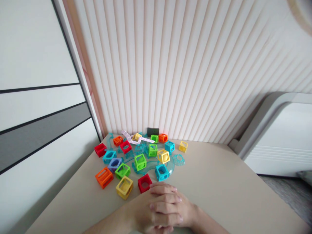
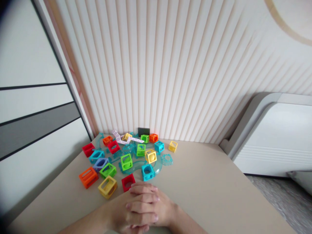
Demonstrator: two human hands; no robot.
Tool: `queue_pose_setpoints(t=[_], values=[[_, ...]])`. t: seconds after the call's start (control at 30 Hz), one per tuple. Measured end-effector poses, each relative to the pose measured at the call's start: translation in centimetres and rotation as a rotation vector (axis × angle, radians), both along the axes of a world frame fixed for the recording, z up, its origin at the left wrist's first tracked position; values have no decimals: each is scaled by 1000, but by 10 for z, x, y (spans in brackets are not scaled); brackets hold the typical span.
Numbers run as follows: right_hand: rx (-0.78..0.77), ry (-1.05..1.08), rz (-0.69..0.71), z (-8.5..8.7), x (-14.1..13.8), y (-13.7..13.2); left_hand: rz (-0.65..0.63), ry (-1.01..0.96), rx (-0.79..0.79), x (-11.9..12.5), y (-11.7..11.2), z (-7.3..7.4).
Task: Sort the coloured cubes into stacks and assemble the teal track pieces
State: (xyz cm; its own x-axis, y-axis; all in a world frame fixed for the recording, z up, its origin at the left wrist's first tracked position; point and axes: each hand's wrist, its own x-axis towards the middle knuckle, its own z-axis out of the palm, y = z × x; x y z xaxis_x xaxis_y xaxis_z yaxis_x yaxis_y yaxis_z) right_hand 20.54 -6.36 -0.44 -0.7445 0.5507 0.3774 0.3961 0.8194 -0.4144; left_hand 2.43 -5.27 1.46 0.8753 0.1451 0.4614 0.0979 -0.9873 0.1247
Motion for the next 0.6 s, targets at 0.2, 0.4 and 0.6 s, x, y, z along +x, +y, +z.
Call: queue_pose_setpoints(t=[0.2,0.4,0.6], values=[[180,98,118,-19,3,14,-95,-181,39,4,7,-14],[136,54,43,-34,1,13,-101,-147,63,5,9,-13],[131,41,66,-37,2,16,-77,-103,56,4,8,-10]])
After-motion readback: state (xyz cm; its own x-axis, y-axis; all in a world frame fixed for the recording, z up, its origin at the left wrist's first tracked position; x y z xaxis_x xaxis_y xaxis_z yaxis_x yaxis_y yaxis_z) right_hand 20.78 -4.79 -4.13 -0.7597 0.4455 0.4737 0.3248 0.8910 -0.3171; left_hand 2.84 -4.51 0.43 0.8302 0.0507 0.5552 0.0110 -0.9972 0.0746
